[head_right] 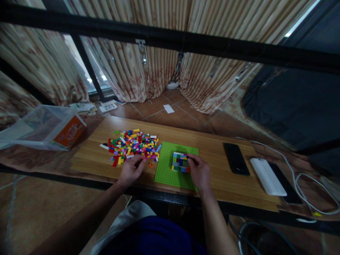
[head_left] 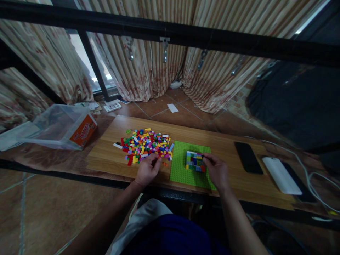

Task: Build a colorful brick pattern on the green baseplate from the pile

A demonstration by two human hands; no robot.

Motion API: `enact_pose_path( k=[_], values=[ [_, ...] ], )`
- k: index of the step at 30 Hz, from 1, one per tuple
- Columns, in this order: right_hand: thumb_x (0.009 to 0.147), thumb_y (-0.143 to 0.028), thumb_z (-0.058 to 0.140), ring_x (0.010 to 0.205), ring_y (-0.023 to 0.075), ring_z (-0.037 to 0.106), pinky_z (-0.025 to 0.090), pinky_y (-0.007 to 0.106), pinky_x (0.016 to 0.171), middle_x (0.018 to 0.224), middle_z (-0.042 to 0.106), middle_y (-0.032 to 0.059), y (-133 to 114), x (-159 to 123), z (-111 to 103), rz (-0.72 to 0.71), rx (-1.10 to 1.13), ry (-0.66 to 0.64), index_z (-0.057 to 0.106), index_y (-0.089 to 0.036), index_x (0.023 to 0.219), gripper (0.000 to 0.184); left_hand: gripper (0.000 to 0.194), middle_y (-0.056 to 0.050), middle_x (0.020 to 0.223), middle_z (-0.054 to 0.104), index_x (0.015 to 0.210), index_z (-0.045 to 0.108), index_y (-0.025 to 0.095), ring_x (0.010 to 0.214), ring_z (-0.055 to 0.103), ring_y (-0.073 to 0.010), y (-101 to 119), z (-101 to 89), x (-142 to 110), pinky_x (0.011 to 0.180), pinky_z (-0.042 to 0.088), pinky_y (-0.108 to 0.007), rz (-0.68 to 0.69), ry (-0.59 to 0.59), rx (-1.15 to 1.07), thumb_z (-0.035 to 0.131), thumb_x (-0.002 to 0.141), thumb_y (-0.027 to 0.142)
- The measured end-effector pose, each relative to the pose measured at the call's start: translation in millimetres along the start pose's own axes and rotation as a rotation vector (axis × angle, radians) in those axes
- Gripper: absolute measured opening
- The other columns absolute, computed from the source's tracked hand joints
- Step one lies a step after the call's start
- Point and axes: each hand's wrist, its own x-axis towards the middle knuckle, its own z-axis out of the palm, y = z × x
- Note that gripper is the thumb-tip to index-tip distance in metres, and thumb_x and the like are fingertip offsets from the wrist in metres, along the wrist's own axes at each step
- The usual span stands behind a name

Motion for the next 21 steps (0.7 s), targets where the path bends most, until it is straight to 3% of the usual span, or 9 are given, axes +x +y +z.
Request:
enact_pose_path(
  k=[7, 14, 21],
  values=[
    [0.088, -0.033, 0.049, 0.088, 0.0226, 0.064, 0.050, 0.040, 0.084, 0.092, 0.071, 0.0073, -7, 16, 6, -0.346, -0.367, -0.210, 0.074, -0.023, 0.091, 0.027, 0.021, 0.000, 0.070, 0.061, 0.083, 0.059, 0.019, 0.063, 0.057, -0.0126, 0, 0.4, 0, 0.061, 0.042, -0.024, -0.004, -0.014, 0.005, 0.049, 0.090, 0.036],
    [0.089, -0.029, 0.050, 0.091, 0.0235, 0.060, 0.049, 0.041, 0.085, 0.094, 0.069, 0.0077, 7, 26, 4, -0.445, -0.480, -0.313, 0.075, -0.023, 0.093, 0.026, 0.021, 0.000, 0.069, 0.061, 0.082, 0.058, 0.020, 0.062, 0.057, -0.0126, 0, 0.5, 1, 0.061, 0.042, -0.024, -0.024, -0.029, 0.002, 0.049, 0.090, 0.037],
    [0.090, -0.029, 0.049, 0.089, 0.0228, 0.059, 0.049, 0.041, 0.084, 0.092, 0.068, 0.0072, 12, 29, 5, -0.494, -0.485, -0.312, 0.076, -0.024, 0.093, 0.027, 0.022, 0.001, 0.070, 0.061, 0.083, 0.058, 0.020, 0.063, 0.058, -0.0128, 2, -0.8, 0, 0.062, 0.042, -0.024, -0.034, -0.035, 0.009, 0.049, 0.090, 0.038]
  ],
)
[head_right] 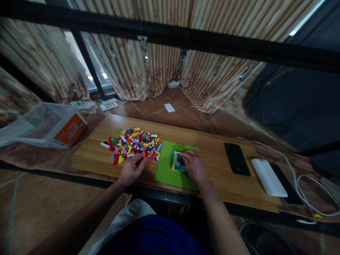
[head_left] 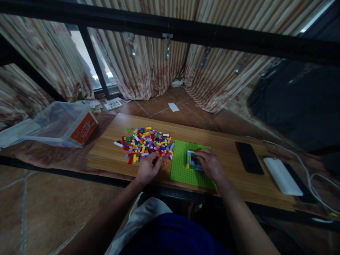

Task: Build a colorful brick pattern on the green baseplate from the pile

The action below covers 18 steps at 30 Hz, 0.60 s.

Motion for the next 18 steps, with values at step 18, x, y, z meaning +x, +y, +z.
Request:
enact_pose_path(
  k=[18],
  values=[
    [0.088, -0.031, 0.050, 0.089, 0.0244, 0.057, 0.047, 0.043, 0.085, 0.090, 0.067, 0.0068, -1.9, -4.0, 5.8, 0.040, -0.002, 0.068, 0.073, -0.025, 0.094, 0.025, 0.022, 0.000, 0.070, 0.061, 0.083, 0.058, 0.020, 0.062, 0.057, -0.0125, 2.4, -0.4, 0.2, 0.061, 0.041, -0.024, -0.008, -0.002, -0.004, 0.049, 0.090, 0.037]
  ],
)
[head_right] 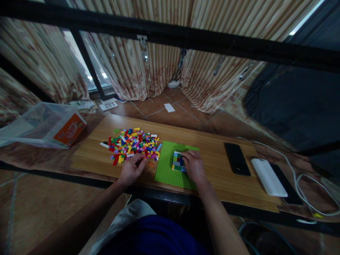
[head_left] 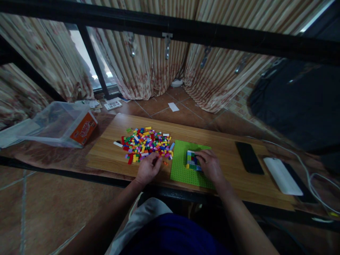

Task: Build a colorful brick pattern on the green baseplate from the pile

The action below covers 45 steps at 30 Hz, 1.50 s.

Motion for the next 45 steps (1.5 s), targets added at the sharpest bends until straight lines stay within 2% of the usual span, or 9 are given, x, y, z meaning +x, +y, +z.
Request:
enact_pose_path(
  k=[6, 10, 14, 21, 30, 37, 41, 43, 45],
  values=[
    [0.086, -0.038, 0.055, 0.094, 0.0249, 0.060, 0.047, 0.044, 0.089, 0.096, 0.068, 0.0083, -1, -5, -2, 0.087, 0.058, 0.061, 0.071, -0.023, 0.094, 0.024, 0.021, 0.000, 0.071, 0.062, 0.083, 0.058, 0.020, 0.065, 0.058, -0.0135, -2, 0.5, 0, 0.063, 0.042, -0.024, 0.010, -0.003, 0.005, 0.048, 0.090, 0.037],
    [0.085, -0.047, 0.055, 0.096, 0.0247, 0.061, 0.047, 0.044, 0.090, 0.099, 0.069, 0.0100, 0, -6, -3, 0.173, 0.129, 0.133, 0.070, -0.020, 0.097, 0.033, 0.020, 0.000, 0.071, 0.062, 0.082, 0.058, 0.020, 0.063, 0.058, -0.0131, -2, -0.2, 0, 0.062, 0.042, -0.024, 0.011, -0.002, 0.007, 0.049, 0.090, 0.037],
    [0.086, -0.052, 0.052, 0.098, 0.0260, 0.061, 0.045, 0.046, 0.092, 0.102, 0.069, 0.0121, 2, -2, 5, 0.232, 0.104, 0.163, 0.069, -0.019, 0.101, 0.040, 0.021, 0.000, 0.071, 0.062, 0.082, 0.058, 0.020, 0.064, 0.058, -0.0132, -2, 0.1, 1, 0.060, 0.042, -0.023, 0.011, -0.011, 0.018, 0.049, 0.090, 0.037],
    [0.084, -0.054, 0.054, 0.096, 0.0261, 0.060, 0.045, 0.046, 0.090, 0.100, 0.068, 0.0125, 0, 2, 19, 0.272, 0.103, 0.163, 0.070, -0.018, 0.096, 0.041, 0.020, 0.000, 0.073, 0.063, 0.083, 0.058, 0.020, 0.065, 0.059, -0.0133, -3, 0.9, 0, 0.062, 0.042, -0.024, 0.015, -0.002, 0.013, 0.049, 0.090, 0.036],
    [0.081, -0.051, 0.058, 0.096, 0.0244, 0.061, 0.045, 0.043, 0.091, 0.097, 0.069, 0.0100, 0, 1, 24, 0.289, 0.208, 0.203, 0.072, -0.020, 0.092, 0.036, 0.022, -0.001, 0.073, 0.062, 0.084, 0.058, 0.020, 0.066, 0.058, -0.0139, -4, 1.8, 0, 0.064, 0.043, -0.025, 0.033, -0.029, 0.066, 0.047, 0.091, 0.038],
    [0.083, -0.050, 0.056, 0.095, 0.0245, 0.060, 0.045, 0.044, 0.091, 0.096, 0.069, 0.0104, -1, 0, 23, 0.277, 0.189, 0.199, 0.072, -0.019, 0.090, 0.035, 0.021, -0.001, 0.074, 0.064, 0.085, 0.058, 0.021, 0.067, 0.060, -0.0141, -3, 2.0, -1, 0.063, 0.043, -0.024, 0.032, -0.005, 0.085, 0.046, 0.091, 0.037],
    [0.086, -0.046, 0.053, 0.096, 0.0257, 0.059, 0.044, 0.045, 0.091, 0.098, 0.068, 0.0120, -17, -3, 15, 0.244, 0.100, 0.278, 0.071, -0.018, 0.095, 0.034, 0.019, 0.000, 0.074, 0.064, 0.090, 0.058, 0.021, 0.065, 0.060, -0.0135, -5, 2.7, -1, 0.062, 0.043, -0.024, 0.032, 0.004, 0.058, 0.046, 0.091, 0.035],
    [0.088, -0.042, 0.051, 0.099, 0.0257, 0.058, 0.043, 0.045, 0.093, 0.099, 0.067, 0.0115, -34, -6, 14, 0.185, 0.070, 0.320, 0.071, -0.020, 0.097, 0.031, 0.018, -0.001, 0.074, 0.064, 0.091, 0.059, 0.020, 0.065, 0.060, -0.0136, -6, 3.1, -1, 0.063, 0.044, -0.024, 0.044, 0.014, 0.052, 0.046, 0.091, 0.033],
    [0.090, -0.037, 0.050, 0.099, 0.0251, 0.058, 0.043, 0.044, 0.092, 0.099, 0.068, 0.0096, -57, -11, 17, 0.119, 0.094, 0.284, 0.071, -0.022, 0.096, 0.027, 0.017, -0.001, 0.075, 0.064, 0.090, 0.058, 0.020, 0.066, 0.060, -0.0138, -6, 3.5, -1, 0.063, 0.044, -0.024, 0.051, 0.018, 0.054, 0.046, 0.091, 0.031]
  ],
)
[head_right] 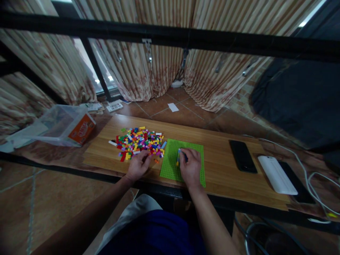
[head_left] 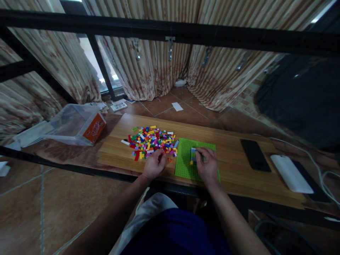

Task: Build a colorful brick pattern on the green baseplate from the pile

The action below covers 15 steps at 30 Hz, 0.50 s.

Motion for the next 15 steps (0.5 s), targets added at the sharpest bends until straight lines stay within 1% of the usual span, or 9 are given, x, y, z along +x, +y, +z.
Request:
enact_pose_path(
  k=[4, 6, 8, 11, 13, 15],
  values=[
    [0.090, -0.027, 0.049, 0.091, 0.0242, 0.060, 0.045, 0.040, 0.086, 0.093, 0.069, 0.0068, -40, -22, 20, -0.095, 0.027, -0.249, 0.070, -0.026, 0.097, 0.022, 0.014, -0.002, 0.078, 0.065, 0.093, 0.058, 0.020, 0.069, 0.062, -0.0145, -1, 1.0, -1, 0.066, 0.046, -0.025, 0.005, -0.017, -0.024, 0.047, 0.090, 0.028],
    [0.090, -0.022, 0.048, 0.088, 0.0244, 0.060, 0.045, 0.039, 0.083, 0.092, 0.070, 0.0070, -52, -32, 32, -0.108, -0.015, -0.327, 0.069, -0.025, 0.098, 0.023, 0.013, -0.003, 0.081, 0.066, 0.095, 0.059, 0.020, 0.073, 0.063, -0.0153, -2, 1.6, -1, 0.068, 0.047, -0.025, 0.016, -0.023, -0.030, 0.048, 0.089, 0.026],
    [0.088, -0.018, 0.048, 0.089, 0.0248, 0.060, 0.044, 0.039, 0.084, 0.095, 0.070, 0.0081, -58, -37, 43, -0.098, -0.072, -0.370, 0.068, -0.023, 0.100, 0.024, 0.014, -0.003, 0.085, 0.067, 0.096, 0.059, 0.020, 0.077, 0.063, -0.0161, -2, 2.2, -1, 0.071, 0.048, -0.026, 0.023, -0.021, -0.027, 0.048, 0.088, 0.023],
    [0.085, -0.014, 0.049, 0.094, 0.0253, 0.060, 0.044, 0.039, 0.087, 0.100, 0.070, 0.0092, -61, -35, 54, -0.078, -0.129, -0.415, 0.067, -0.020, 0.103, 0.026, 0.015, -0.005, 0.091, 0.069, 0.097, 0.060, 0.019, 0.081, 0.065, -0.0168, -1, 2.6, -1, 0.074, 0.049, -0.027, 0.023, -0.012, -0.030, 0.048, 0.087, 0.020],
    [0.085, -0.013, 0.049, 0.096, 0.0245, 0.060, 0.044, 0.039, 0.088, 0.101, 0.070, 0.0085, -61, -29, 60, -0.067, -0.116, -0.426, 0.066, -0.020, 0.103, 0.026, 0.016, -0.005, 0.092, 0.069, 0.096, 0.060, 0.019, 0.081, 0.065, -0.0168, -1, 2.8, 0, 0.075, 0.050, -0.027, 0.017, -0.013, -0.030, 0.048, 0.087, 0.019],
    [0.086, -0.014, 0.048, 0.095, 0.0227, 0.061, 0.044, 0.037, 0.088, 0.099, 0.070, 0.0069, -62, -23, 64, -0.051, -0.044, -0.419, 0.066, -0.021, 0.103, 0.026, 0.016, -0.005, 0.094, 0.070, 0.098, 0.060, 0.019, 0.083, 0.066, -0.0170, 0, 3.0, -1, 0.076, 0.051, -0.028, 0.007, -0.013, -0.020, 0.048, 0.087, 0.018]
  ],
)
